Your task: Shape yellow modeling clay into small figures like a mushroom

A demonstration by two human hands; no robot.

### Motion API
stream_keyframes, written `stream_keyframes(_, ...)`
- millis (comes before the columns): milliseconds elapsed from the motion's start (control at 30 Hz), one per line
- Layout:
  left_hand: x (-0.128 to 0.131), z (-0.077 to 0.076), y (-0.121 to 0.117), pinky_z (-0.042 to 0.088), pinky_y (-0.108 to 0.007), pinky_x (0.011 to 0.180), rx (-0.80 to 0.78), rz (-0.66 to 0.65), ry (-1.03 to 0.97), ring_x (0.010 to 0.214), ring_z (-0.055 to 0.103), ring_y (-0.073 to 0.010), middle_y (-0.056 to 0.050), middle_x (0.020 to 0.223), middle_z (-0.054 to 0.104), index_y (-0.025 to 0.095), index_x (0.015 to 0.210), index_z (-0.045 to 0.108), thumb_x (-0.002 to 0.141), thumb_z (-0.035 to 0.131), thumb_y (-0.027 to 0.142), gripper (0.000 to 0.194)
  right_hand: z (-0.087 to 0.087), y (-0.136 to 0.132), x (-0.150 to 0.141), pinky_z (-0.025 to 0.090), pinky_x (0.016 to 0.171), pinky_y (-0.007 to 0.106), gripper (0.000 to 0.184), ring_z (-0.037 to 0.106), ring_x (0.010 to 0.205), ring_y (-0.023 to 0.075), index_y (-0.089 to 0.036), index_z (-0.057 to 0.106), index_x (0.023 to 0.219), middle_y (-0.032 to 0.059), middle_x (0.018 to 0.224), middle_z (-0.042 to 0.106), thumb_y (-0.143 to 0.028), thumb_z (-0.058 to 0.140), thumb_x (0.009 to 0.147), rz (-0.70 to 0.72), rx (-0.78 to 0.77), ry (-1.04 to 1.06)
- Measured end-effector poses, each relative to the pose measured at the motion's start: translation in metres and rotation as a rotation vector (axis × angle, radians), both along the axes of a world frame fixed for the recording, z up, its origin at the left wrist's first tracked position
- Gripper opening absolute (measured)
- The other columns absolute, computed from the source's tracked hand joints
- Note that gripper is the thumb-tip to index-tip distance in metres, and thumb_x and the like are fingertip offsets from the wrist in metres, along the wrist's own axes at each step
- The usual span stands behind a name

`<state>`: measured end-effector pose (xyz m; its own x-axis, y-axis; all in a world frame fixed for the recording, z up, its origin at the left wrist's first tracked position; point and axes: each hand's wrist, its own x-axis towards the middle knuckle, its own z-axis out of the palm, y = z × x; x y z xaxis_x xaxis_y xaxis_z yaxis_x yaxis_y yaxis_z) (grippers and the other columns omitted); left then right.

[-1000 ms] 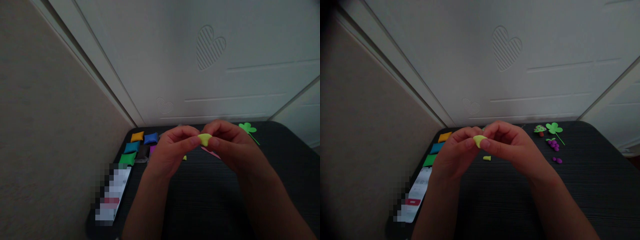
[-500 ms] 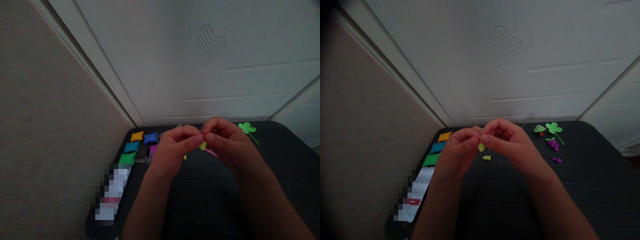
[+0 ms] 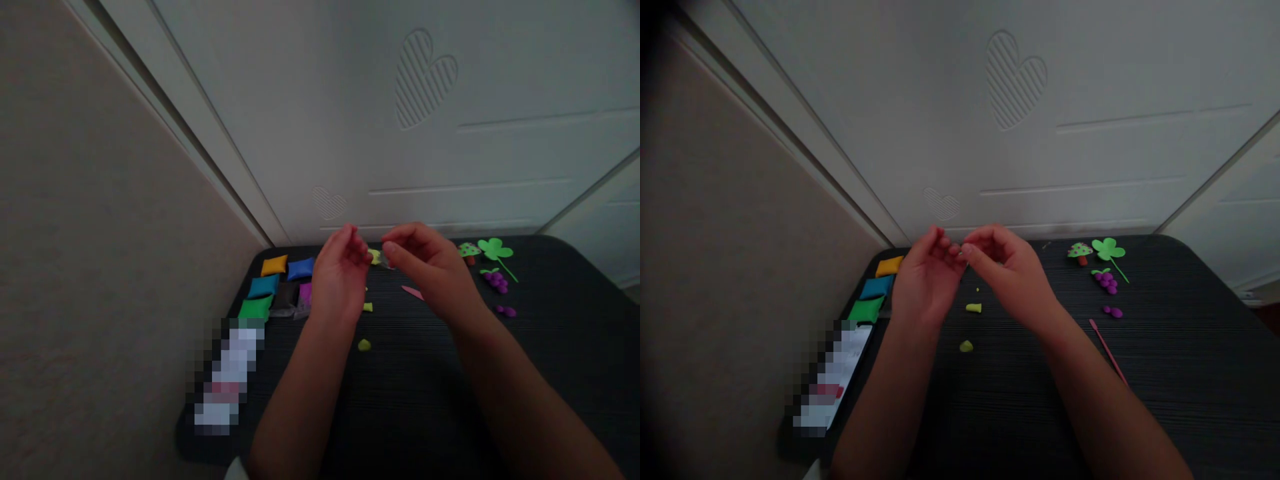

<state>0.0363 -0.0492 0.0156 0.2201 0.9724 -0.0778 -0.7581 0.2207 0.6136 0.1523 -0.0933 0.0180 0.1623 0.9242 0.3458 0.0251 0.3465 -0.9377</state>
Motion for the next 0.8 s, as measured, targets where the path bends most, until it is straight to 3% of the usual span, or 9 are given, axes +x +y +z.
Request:
stream_keyframes(133, -0.009, -0.004, 0.013, 0.040, -0.021, 0.058, -0.059, 0.109, -0.022, 0.053, 0.050, -0.0055, 0.006, 0.056, 0.052, 0.017, 0.069, 0.060, 0.074, 0.064, 0.023, 0.009, -0.010, 0.009, -0.003, 0.042, 0.063, 0.022, 0.007, 0.052, 0.064, 0.0069, -0.019, 0.060, 0.082, -0.0045, 0.071, 0.058, -0.025, 0.061, 0.081, -0.078, -0.012, -0.041)
stream_keyframes(233, -0.021, 0.002, 0.017, 0.039, -0.021, 0.057, -0.018, 0.168, -0.031, 0.052, 0.049, -0.0058, 0.006, 0.054, 0.051, 0.019, 0.067, 0.059, 0.075, 0.061, 0.022, 0.009, -0.015, 0.009, -0.011, 0.042, 0.065, 0.023, 0.008, 0.054, 0.067, 0.0085, -0.018, 0.059, 0.085, -0.0034, 0.074, 0.059, -0.026, 0.058, 0.082, -0.015, -0.020, -0.126)
stream_keyframes(300, -0.030, 0.008, 0.016, 0.039, -0.021, 0.057, 0.035, 0.218, -0.017, 0.051, 0.048, -0.0060, 0.006, 0.054, 0.051, 0.021, 0.066, 0.059, 0.078, 0.058, 0.022, 0.012, -0.019, 0.005, -0.018, 0.042, 0.066, 0.025, 0.009, 0.056, 0.070, 0.0103, -0.018, 0.059, 0.088, -0.0015, 0.078, 0.061, -0.025, 0.055, 0.083, 0.069, -0.051, -0.295)
stream_keyframes(400, -0.041, 0.016, 0.014, 0.039, -0.021, 0.056, 0.114, 0.300, 0.013, 0.052, 0.047, -0.0065, 0.005, 0.054, 0.052, 0.022, 0.064, 0.058, 0.079, 0.055, 0.024, 0.016, -0.030, -0.009, -0.024, 0.042, 0.066, 0.026, 0.013, 0.057, 0.072, 0.0124, -0.018, 0.062, 0.092, 0.0014, 0.084, 0.064, -0.022, 0.052, 0.084, 0.285, -0.130, -0.613)
stream_keyframes(500, -0.046, 0.019, 0.013, 0.039, -0.020, 0.055, 0.166, 0.312, -0.020, 0.052, 0.046, -0.0069, 0.005, 0.054, 0.051, 0.022, 0.064, 0.058, 0.079, 0.056, 0.024, 0.015, -0.050, -0.032, -0.025, 0.042, 0.068, 0.027, 0.017, 0.058, 0.076, 0.0140, -0.020, 0.064, 0.097, 0.0025, 0.087, 0.065, -0.023, 0.051, 0.085, 0.482, -0.231, -0.798)
stream_keyframes(667, -0.046, 0.018, 0.013, 0.040, -0.021, 0.056, 0.141, 0.288, 0.034, 0.053, 0.045, -0.0083, 0.003, 0.057, 0.054, 0.023, 0.063, 0.057, 0.081, 0.053, 0.027, 0.019, -0.086, -0.068, -0.021, 0.044, 0.070, 0.028, 0.018, 0.059, 0.079, 0.0153, -0.020, 0.064, 0.099, 0.0039, 0.091, 0.064, -0.022, 0.052, 0.085, 0.521, -0.344, -0.860)
stream_keyframes(800, -0.047, 0.020, 0.011, 0.041, -0.023, 0.060, 0.127, 0.296, 0.102, 0.059, 0.051, -0.0107, 0.000, 0.061, 0.059, 0.024, 0.062, 0.057, 0.083, 0.050, 0.029, 0.023, -0.099, -0.080, -0.023, 0.041, 0.083, 0.032, 0.022, 0.059, 0.094, 0.0176, -0.024, 0.063, 0.107, 0.0044, 0.100, 0.064, -0.026, 0.052, 0.087, 0.540, -0.308, -0.909)
